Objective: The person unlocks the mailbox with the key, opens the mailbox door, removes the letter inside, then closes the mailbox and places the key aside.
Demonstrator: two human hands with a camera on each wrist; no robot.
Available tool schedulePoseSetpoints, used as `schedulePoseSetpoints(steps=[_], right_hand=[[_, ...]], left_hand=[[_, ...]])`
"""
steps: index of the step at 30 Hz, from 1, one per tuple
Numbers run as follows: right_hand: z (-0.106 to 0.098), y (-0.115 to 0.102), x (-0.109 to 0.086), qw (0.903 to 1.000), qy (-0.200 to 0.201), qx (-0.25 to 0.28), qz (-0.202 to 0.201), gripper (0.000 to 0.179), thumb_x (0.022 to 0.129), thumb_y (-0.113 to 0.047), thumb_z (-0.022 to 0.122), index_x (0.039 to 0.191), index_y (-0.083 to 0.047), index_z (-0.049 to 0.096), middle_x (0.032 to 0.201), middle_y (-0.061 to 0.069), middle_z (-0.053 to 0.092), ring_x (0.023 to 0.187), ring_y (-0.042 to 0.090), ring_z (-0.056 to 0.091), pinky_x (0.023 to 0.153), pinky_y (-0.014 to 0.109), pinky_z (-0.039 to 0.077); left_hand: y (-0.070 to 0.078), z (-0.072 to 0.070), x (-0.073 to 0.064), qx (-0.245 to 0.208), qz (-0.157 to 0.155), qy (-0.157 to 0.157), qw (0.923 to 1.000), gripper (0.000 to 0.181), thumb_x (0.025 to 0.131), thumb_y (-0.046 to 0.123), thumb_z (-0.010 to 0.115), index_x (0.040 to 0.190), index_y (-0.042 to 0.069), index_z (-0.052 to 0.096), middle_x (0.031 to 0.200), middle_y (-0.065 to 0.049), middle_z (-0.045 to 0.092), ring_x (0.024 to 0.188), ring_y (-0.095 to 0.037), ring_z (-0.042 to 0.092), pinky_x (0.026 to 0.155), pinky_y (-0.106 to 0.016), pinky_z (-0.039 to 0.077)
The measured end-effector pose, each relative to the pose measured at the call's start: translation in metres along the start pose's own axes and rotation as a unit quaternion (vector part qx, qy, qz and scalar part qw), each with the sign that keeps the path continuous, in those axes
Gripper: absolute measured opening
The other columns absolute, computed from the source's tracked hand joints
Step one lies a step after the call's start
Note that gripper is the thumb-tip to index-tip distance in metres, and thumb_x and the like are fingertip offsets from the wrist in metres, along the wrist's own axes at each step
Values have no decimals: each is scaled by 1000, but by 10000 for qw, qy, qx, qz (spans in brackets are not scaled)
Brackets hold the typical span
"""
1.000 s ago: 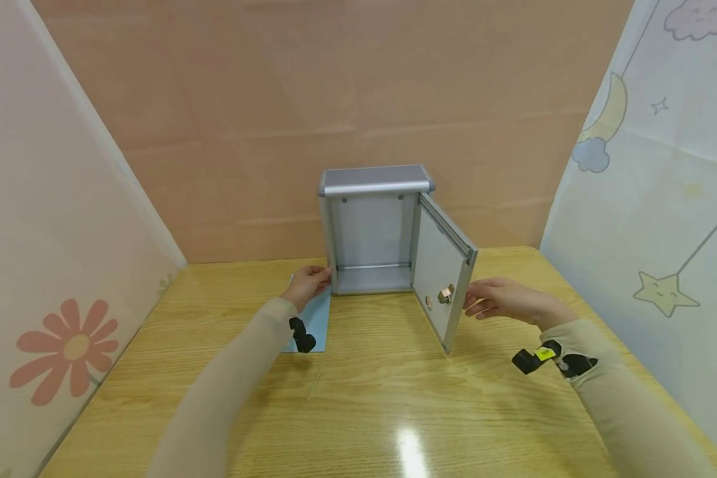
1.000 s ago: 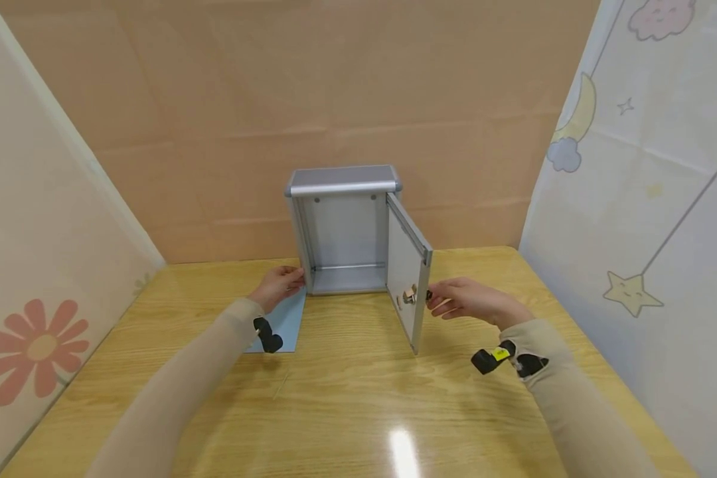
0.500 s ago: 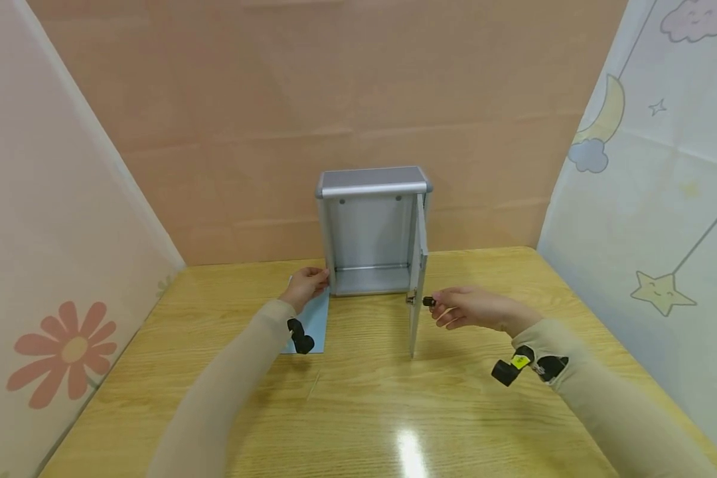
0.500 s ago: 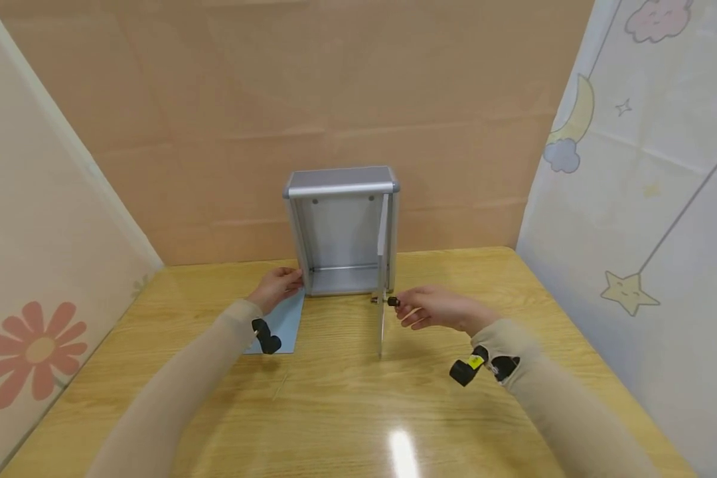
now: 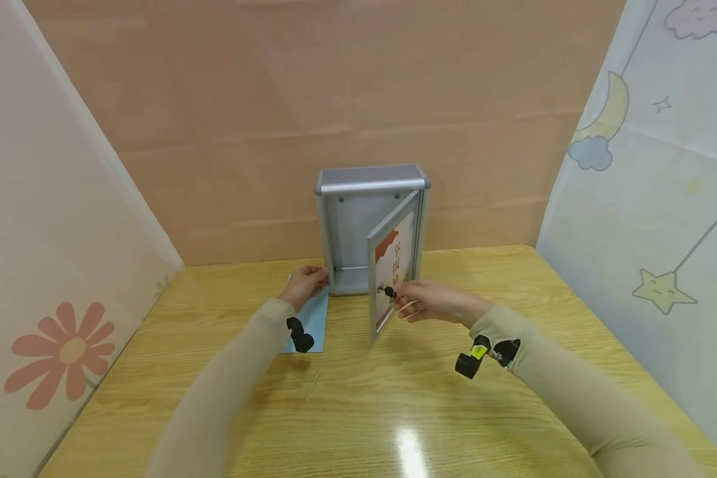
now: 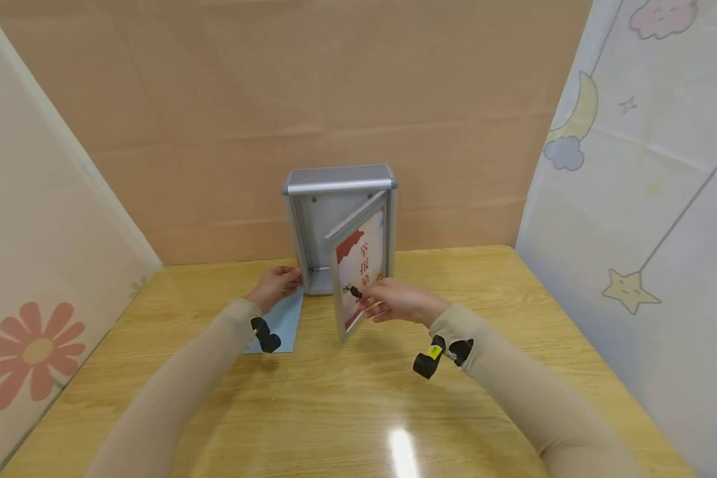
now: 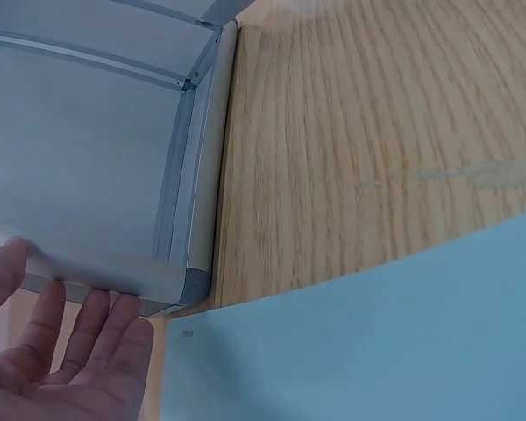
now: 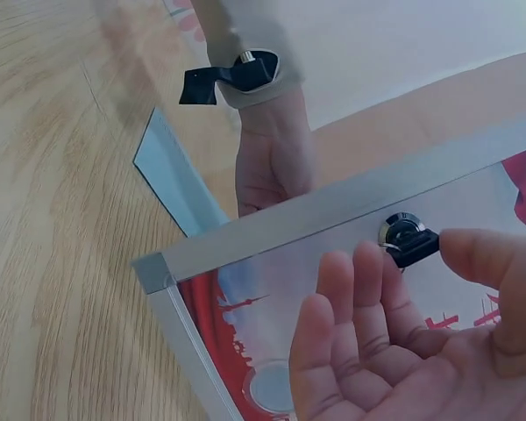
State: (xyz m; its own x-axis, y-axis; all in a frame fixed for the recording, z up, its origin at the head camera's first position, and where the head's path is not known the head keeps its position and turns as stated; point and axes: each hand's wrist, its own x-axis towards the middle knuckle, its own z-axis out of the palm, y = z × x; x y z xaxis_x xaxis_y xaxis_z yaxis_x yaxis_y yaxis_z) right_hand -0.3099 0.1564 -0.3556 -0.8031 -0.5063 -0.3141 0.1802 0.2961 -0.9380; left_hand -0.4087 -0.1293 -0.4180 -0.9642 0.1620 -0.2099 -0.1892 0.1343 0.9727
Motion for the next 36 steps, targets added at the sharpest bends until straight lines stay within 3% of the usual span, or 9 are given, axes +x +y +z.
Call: schedulePoseSetpoints(steps=[5,10,16,24,30,36], right_hand=[[8,-9,14,9993,51,332,137,39,105,-27,41,117,8,50,94,2,61,83,13,63,77,29,54],[18,-14,27,9967,124,779,194,27,103,-27,44,107,-1,53,94,3,63,83,14,64,77,29,54],[26,-19,46,9943,265,994,266,33,103,-30,45,114,0,50,92,2,63,83,13,64,75,27,54],[35,-29,76,9862,651,1462,430,42,104,-31,45,128,3,47,103,7,61,79,13,62,74,27,53],[39,-33,95,9804,918,1721,280,32,104,-29,45,121,-3,50,99,5,59,80,13,60,74,27,52],[39,-37,106,9766,1067,1853,241,23,104,-29,44,113,-9,51,94,3,58,80,13,59,69,24,50]], left_hand=[[1,0,2,-18,-6,30,10000,49,101,24,53,137,-6,41,134,-24,50,124,-36,49,109,-44,39],[3,1,0,-4,-5,17,10000,51,102,24,52,139,-8,39,135,-26,48,126,-37,48,109,-44,39],[2,1,-2,-80,-11,53,10000,51,102,24,52,137,-9,38,134,-27,48,125,-38,48,110,-44,38],[0,1,-1,-74,23,151,9999,50,101,25,53,135,-9,40,128,-25,51,120,-35,51,109,-44,40],[1,2,0,33,31,189,9998,47,101,24,53,133,-9,43,122,-21,55,121,-35,52,107,-43,42],[2,3,1,122,-57,177,9998,47,100,25,55,133,-6,46,127,-22,55,124,-33,52,107,-42,42]])
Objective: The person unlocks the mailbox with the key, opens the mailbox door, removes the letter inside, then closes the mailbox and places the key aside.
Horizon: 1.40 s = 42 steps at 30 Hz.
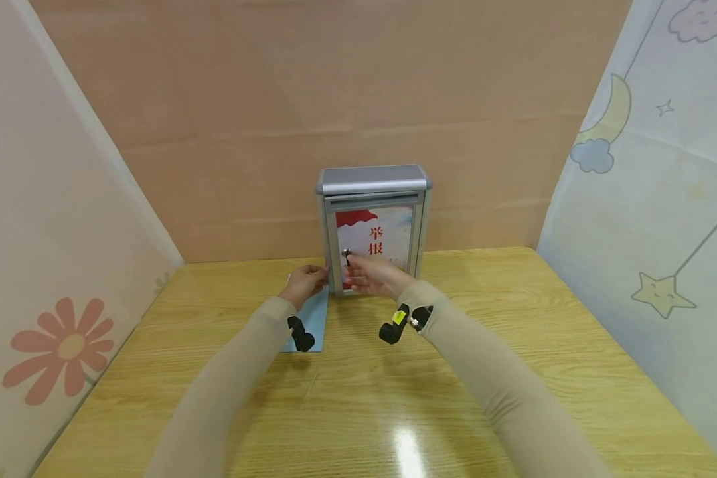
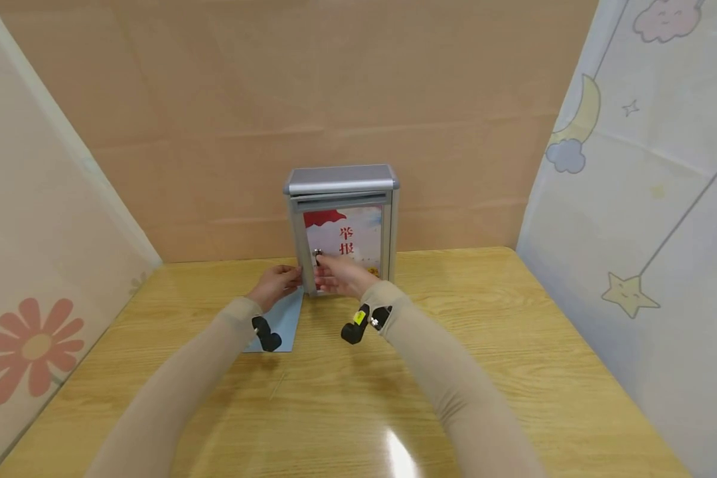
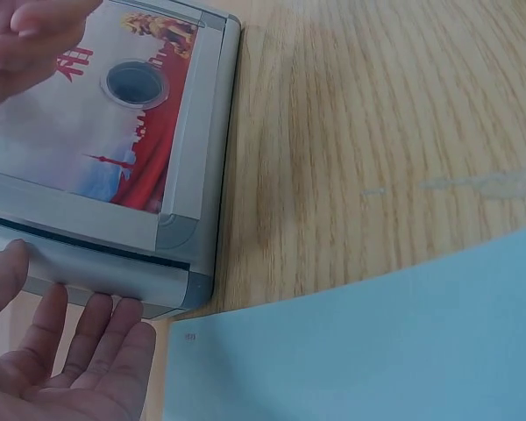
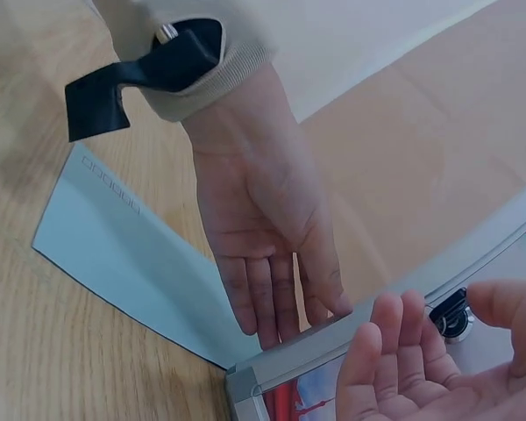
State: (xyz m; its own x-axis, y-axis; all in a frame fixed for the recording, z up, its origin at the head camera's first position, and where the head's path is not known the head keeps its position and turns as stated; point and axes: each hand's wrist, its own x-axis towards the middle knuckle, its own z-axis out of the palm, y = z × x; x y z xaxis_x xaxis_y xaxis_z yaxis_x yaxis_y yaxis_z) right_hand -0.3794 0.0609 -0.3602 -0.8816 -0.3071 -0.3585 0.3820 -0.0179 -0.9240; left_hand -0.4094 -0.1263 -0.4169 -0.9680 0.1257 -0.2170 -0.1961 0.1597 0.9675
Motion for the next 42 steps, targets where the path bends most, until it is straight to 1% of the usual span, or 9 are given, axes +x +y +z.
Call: schedulePoseSetpoints(steps=[7,12,16,19,22,27,31,33,42], right_hand=[[3,-4,7,9999,76,95,58,27,104,-30,43,119,-8,51,103,4,59,83,13,59,75,26,51],[5,-5,8,9991,209,330,182,35,105,-26,42,133,-6,46,111,8,58,81,13,59,73,26,51],[2,1,20,9992,248,248,184,38,105,-28,43,137,-9,44,108,7,59,79,14,60,70,26,52],[-4,6,34,9995,183,195,165,37,104,-29,45,135,-9,46,102,5,61,79,14,61,69,27,53],[-7,8,40,9993,80,313,172,34,103,-30,47,130,-9,50,102,4,62,81,15,61,70,28,53],[-3,4,31,9985,36,529,141,26,104,-28,46,119,-9,54,106,6,61,83,15,60,75,28,52],[5,-4,17,9977,107,638,218,22,104,-25,44,116,-9,53,108,6,57,84,14,58,83,29,49],[5,-4,17,9971,88,715,230,20,104,-24,45,115,-9,53,107,6,57,84,15,57,85,30,48],[4,-5,19,9963,68,820,262,17,104,-23,45,106,-9,54,98,3,57,79,13,57,76,26,49]], left_hand=[[0,-2,0,-78,47,-42,9999,51,101,25,54,137,-8,41,135,-25,51,126,-34,50,109,-43,39],[-1,-3,1,-211,42,-119,9997,52,100,24,55,138,-9,39,135,-27,49,127,-36,48,110,-44,38],[1,-5,-2,-210,55,-167,9996,52,101,23,54,138,-10,39,135,-29,48,126,-37,48,110,-44,37],[2,-6,-3,-182,80,-120,9997,51,101,23,54,137,-10,39,135,-28,49,126,-37,49,110,-44,38],[0,-6,0,-182,77,-82,9998,52,100,25,54,137,-9,39,134,-27,49,125,-36,49,109,-43,39],[-1,-6,2,-138,41,-106,9998,52,101,25,54,137,-9,40,134,-26,50,124,-34,50,109,-43,39],[-2,-6,2,-108,42,-117,9999,51,101,25,54,137,-8,40,134,-25,50,124,-33,50,109,-43,39],[-2,-6,2,-109,63,-128,9998,52,101,25,53,138,-9,39,135,-26,50,125,-34,50,110,-43,39],[-2,-5,3,-112,71,-106,9999,51,101,24,54,137,-9,40,134,-26,50,124,-33,51,109,-43,39]])
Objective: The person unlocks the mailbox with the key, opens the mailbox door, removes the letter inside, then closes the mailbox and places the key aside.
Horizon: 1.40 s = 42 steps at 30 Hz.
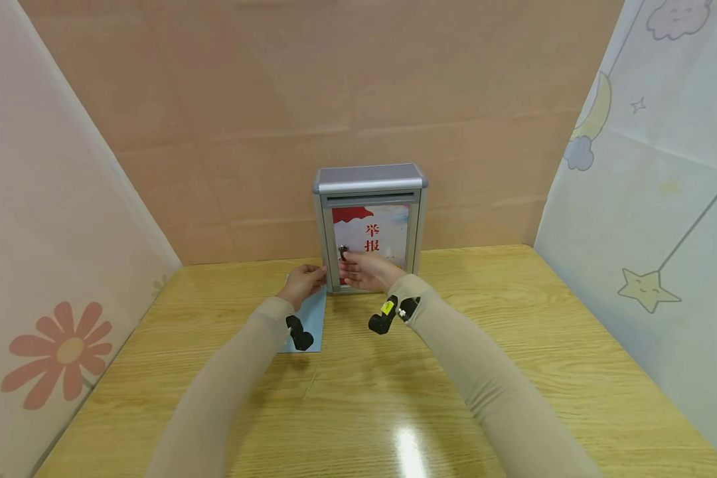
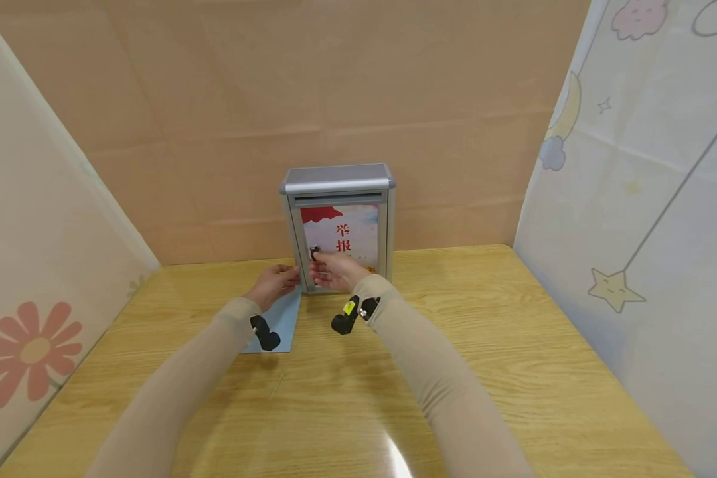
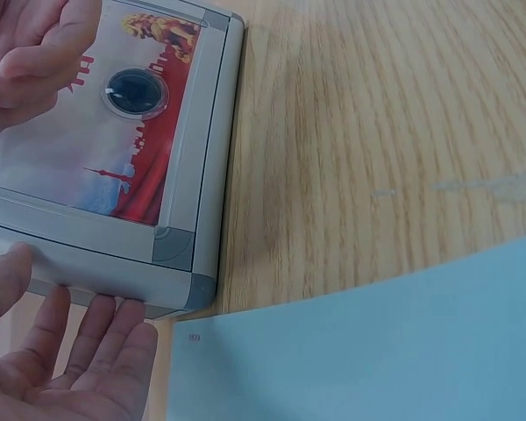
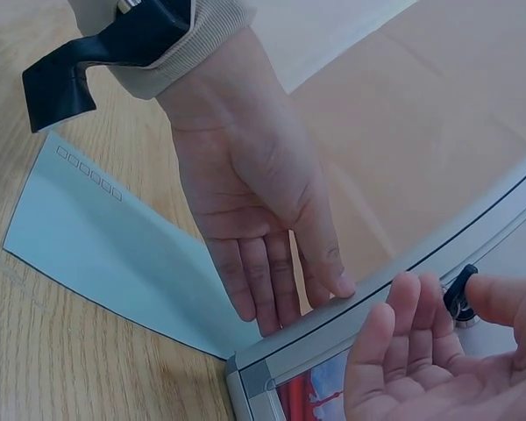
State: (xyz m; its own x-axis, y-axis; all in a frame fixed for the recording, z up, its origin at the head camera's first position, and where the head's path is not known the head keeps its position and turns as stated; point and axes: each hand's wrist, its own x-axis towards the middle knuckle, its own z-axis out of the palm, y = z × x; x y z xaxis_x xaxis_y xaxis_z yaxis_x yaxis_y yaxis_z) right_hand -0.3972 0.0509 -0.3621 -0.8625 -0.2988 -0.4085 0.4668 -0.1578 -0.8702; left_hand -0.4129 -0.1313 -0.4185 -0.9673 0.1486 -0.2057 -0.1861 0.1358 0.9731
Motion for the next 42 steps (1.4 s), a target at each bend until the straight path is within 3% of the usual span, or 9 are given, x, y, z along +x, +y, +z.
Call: schedulePoseSetpoints(steps=[5,12,17,21,28,35,42], right_hand=[[1,-1,0,10000,-6,9,-34,15,104,-22,46,100,-10,54,92,2,57,77,12,57,72,24,49],[4,-1,0,9994,209,-41,-256,12,102,-18,51,93,-10,55,82,2,54,74,13,55,78,27,49],[6,2,3,9973,467,-267,-492,13,101,-18,52,97,-6,56,73,0,53,68,12,53,85,32,47],[9,4,4,9942,773,-428,-612,11,100,-17,53,98,-6,56,74,1,51,68,11,52,89,35,47],[12,3,4,9886,1083,-830,-644,19,99,-18,55,109,-2,58,80,3,49,69,11,52,82,31,49],[9,4,3,9920,882,-625,-652,20,100,-20,54,110,-3,58,80,2,51,68,11,54,75,29,49],[1,3,-4,9972,495,-174,-533,16,103,-22,49,106,-8,55,92,4,57,76,13,56,98,38,46]], left_hand=[[1,0,-1,-32,-15,25,10000,49,101,22,53,136,-9,40,134,-26,50,124,-33,50,109,-42,39],[2,1,-1,-35,-14,76,10000,48,101,22,53,135,-9,41,133,-27,51,121,-33,52,108,-43,40],[2,2,-1,-63,8,135,9999,47,101,21,54,134,-9,42,131,-27,52,118,-31,53,108,-43,41],[1,3,0,-10,-36,181,9998,47,100,22,55,133,-9,43,130,-26,53,117,-30,54,107,-43,42],[0,3,2,4,-55,226,9997,46,100,23,55,133,-8,45,127,-23,55,115,-29,55,106,-42,43],[-1,3,2,-11,-52,275,9996,46,100,23,56,133,-8,45,127,-24,55,114,-29,55,106,-42,43],[1,4,1,-1,-61,258,9996,46,100,22,55,133,-8,44,130,-26,54,118,-31,54,106,-43,42]])
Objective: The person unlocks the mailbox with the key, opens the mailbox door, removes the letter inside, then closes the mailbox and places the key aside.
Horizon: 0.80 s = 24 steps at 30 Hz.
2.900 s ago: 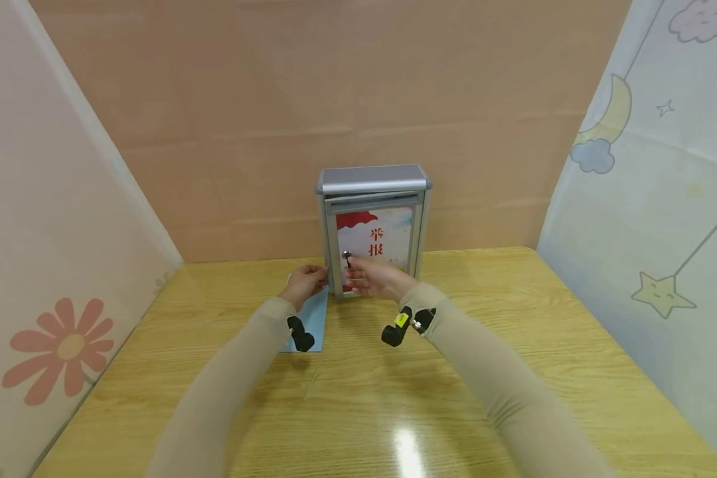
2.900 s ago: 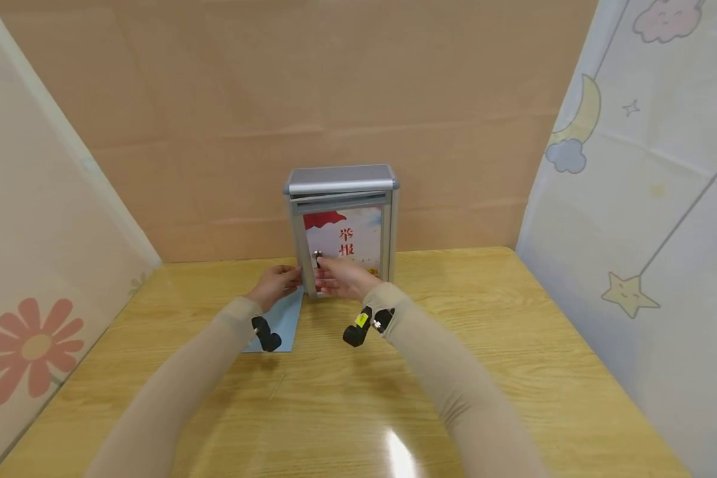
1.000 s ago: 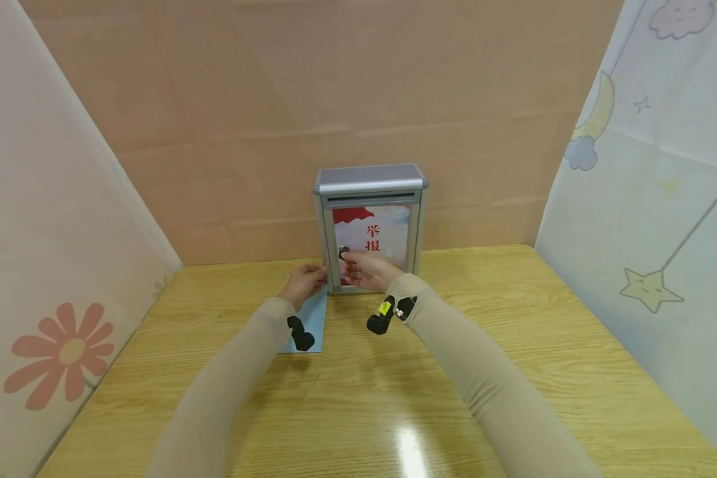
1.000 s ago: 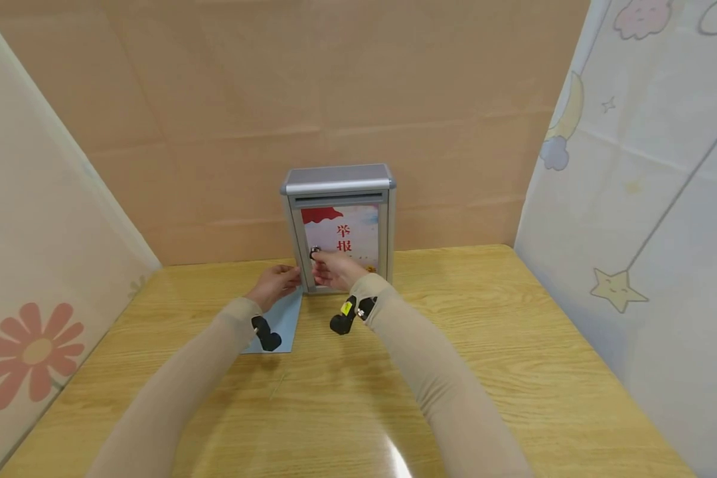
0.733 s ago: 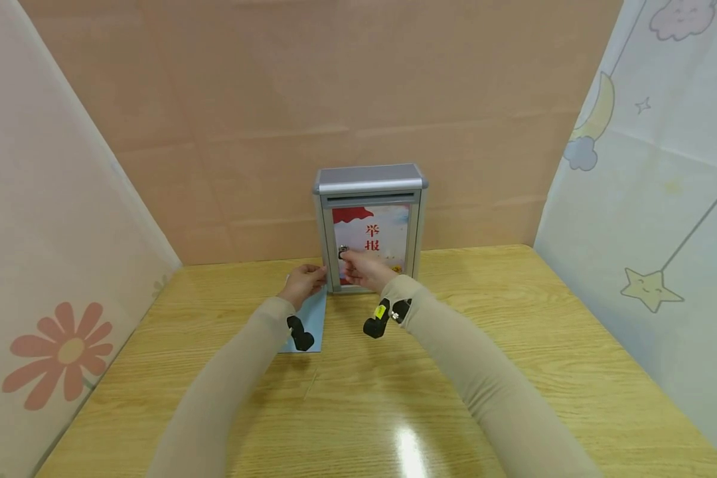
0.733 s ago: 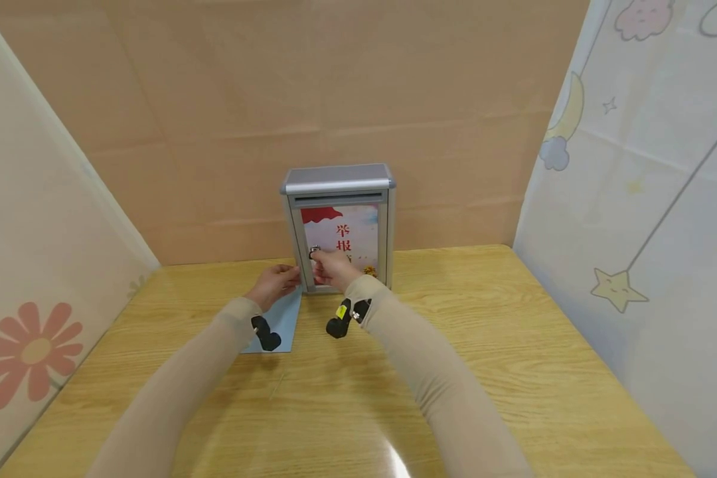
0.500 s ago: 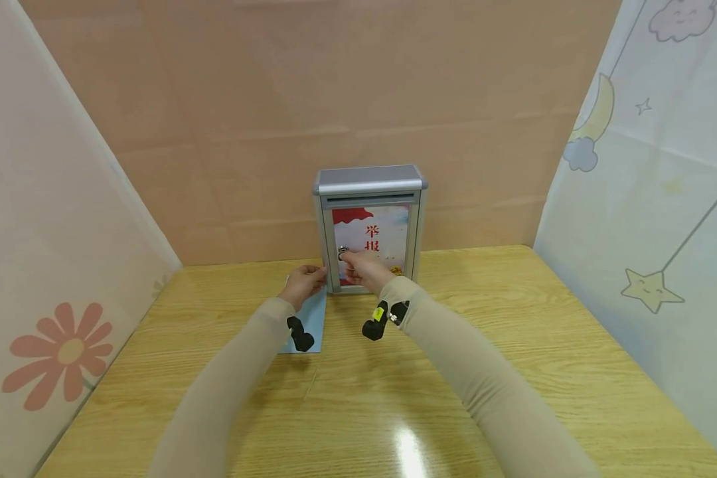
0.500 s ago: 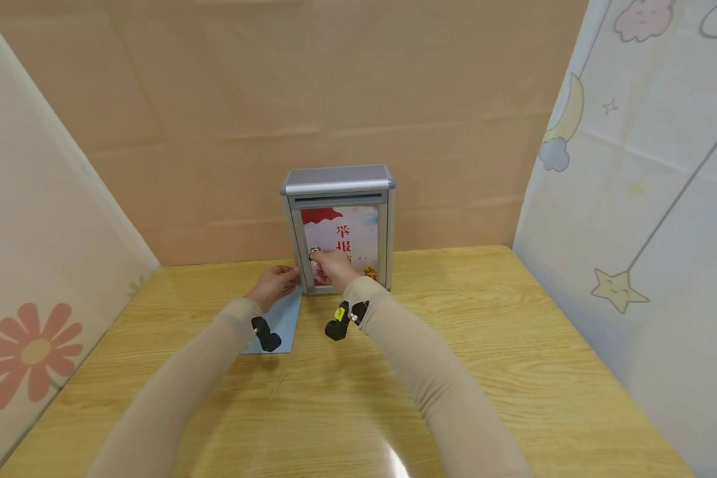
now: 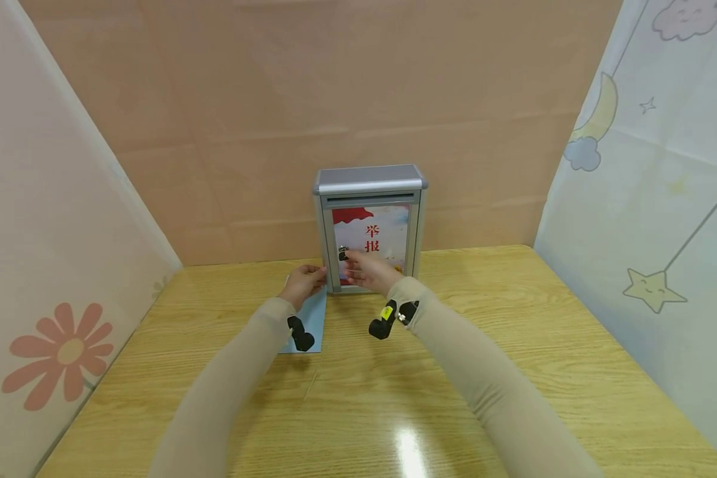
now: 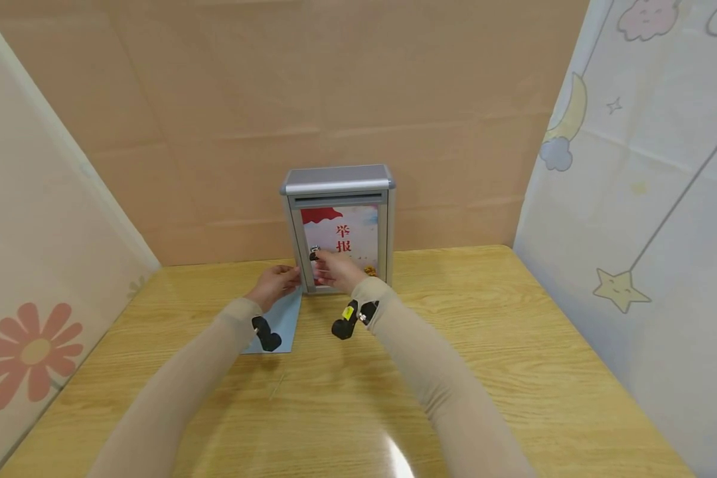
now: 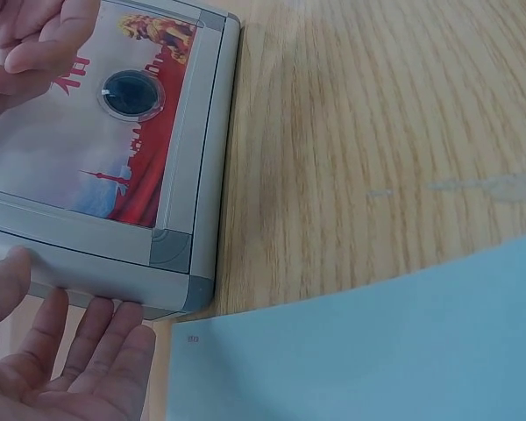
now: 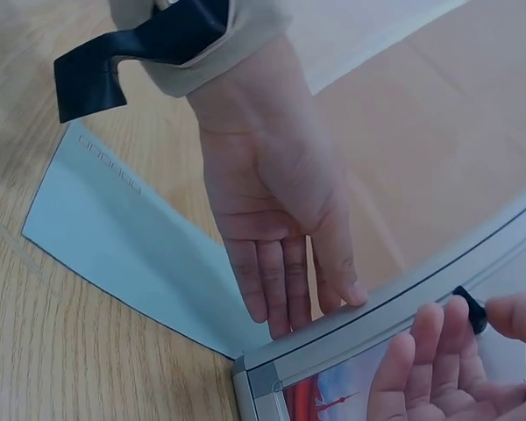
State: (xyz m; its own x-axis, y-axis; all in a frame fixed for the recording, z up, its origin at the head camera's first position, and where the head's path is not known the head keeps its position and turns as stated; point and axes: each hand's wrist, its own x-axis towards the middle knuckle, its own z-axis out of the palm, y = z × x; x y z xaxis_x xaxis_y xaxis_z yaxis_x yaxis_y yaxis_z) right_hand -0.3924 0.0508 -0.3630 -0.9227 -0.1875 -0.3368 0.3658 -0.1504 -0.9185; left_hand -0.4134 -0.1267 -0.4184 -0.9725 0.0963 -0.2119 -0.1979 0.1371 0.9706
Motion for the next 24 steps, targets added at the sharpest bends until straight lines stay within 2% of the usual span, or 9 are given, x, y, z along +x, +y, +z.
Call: schedulePoseSetpoints(steps=[2,4,12,20,24], right_hand=[[-2,0,0,10000,-79,32,17,16,103,-20,48,109,-7,55,96,5,58,79,13,57,103,39,43],[-3,-1,0,9999,-126,41,36,16,102,-20,49,109,-7,56,99,5,58,80,13,57,101,37,44],[-5,-2,3,9993,-217,280,139,12,102,-17,50,103,-8,58,93,2,62,75,9,58,79,24,49],[-5,-1,2,9999,17,-120,-30,22,100,-18,55,115,-3,61,86,0,66,69,7,58,66,20,51],[-5,-1,3,10000,2,-20,-83,23,100,-17,55,115,0,61,81,0,65,64,6,56,61,18,49]], left_hand=[[0,0,1,21,-2,12,10000,46,100,22,56,133,-8,45,130,-26,54,117,-31,55,106,-43,43],[0,0,1,41,7,23,10000,47,100,23,56,133,-9,45,129,-26,54,117,-31,55,106,-43,43],[0,2,1,21,25,142,9999,46,99,23,57,131,-8,47,128,-25,56,115,-30,56,105,-42,43],[-1,5,-3,103,160,440,9989,41,98,24,59,125,-7,54,119,-21,60,105,-26,59,101,-41,47],[0,7,-5,112,224,508,9984,40,98,24,59,123,-7,55,119,-22,61,107,-28,59,101,-41,48]])
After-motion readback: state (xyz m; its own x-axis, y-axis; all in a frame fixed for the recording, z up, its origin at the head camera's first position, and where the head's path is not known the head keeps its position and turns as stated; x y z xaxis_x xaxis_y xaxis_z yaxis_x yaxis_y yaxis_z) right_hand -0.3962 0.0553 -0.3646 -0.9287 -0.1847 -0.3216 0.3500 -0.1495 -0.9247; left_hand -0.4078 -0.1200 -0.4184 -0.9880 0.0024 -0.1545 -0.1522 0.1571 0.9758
